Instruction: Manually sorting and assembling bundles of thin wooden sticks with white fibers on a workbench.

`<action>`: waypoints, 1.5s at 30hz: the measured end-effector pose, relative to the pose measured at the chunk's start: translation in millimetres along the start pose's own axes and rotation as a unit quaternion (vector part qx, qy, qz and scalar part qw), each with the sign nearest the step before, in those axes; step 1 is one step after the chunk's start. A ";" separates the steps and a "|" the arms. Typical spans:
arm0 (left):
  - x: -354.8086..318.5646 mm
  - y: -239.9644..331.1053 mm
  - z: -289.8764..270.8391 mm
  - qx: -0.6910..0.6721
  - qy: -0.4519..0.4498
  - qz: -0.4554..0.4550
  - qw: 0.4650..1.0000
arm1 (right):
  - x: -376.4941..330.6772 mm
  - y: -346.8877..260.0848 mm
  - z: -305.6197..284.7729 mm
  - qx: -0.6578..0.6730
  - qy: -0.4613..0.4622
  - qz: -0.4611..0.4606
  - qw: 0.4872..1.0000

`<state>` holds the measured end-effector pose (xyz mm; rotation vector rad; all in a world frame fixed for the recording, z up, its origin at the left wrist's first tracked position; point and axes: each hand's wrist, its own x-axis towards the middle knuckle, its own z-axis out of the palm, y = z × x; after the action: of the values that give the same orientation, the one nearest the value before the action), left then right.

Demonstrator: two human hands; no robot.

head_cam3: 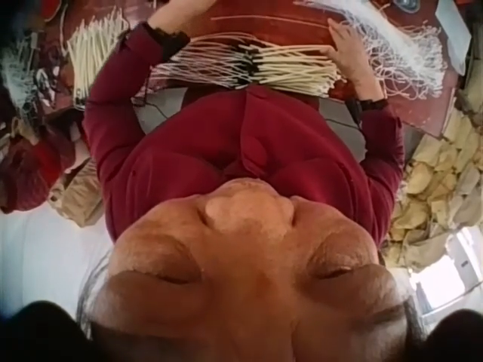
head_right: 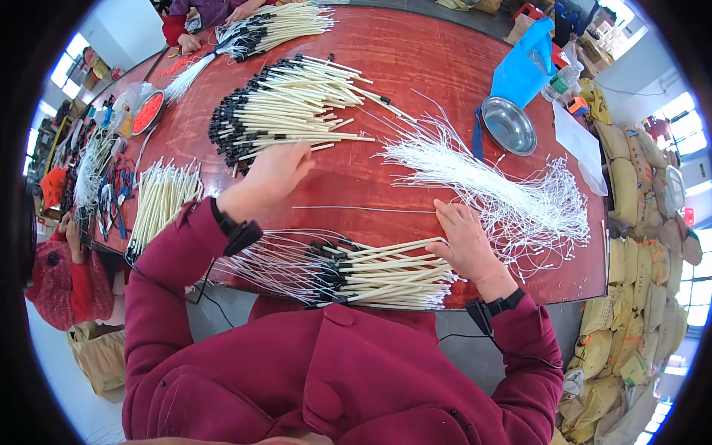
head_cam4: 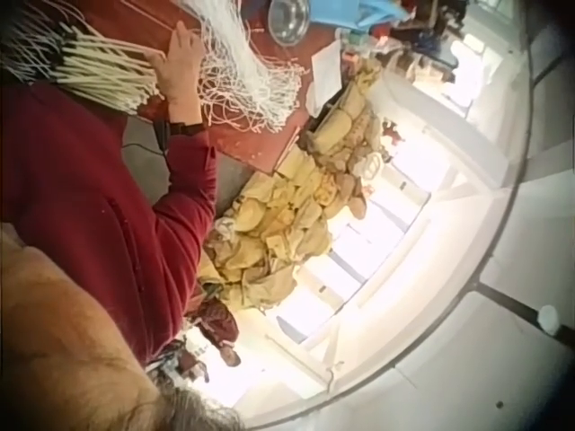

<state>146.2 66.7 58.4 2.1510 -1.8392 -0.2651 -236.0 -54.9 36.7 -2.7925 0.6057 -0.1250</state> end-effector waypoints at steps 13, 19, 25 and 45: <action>187.7 -22.3 34.2 0.209 0.176 0.201 0.941 | 8.6 -6.1 -7.0 -0.009 0.001 0.004 1.000; 188.9 -15.7 22.7 0.249 0.110 0.198 0.942 | 4.8 -3.9 -4.1 0.011 -0.005 0.013 1.000; 182.8 -11.3 6.7 0.216 0.165 0.271 0.923 | 3.5 -8.4 -1.2 0.009 0.000 0.011 1.000; -93.3 -46.5 5.1 -0.142 0.119 0.050 0.981 | 1.3 -13.0 2.4 -0.008 -0.007 0.025 1.000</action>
<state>172.4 164.5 32.8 1.8073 -1.6580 -0.2208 -229.4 -43.5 38.2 -2.7883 0.6754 -0.0919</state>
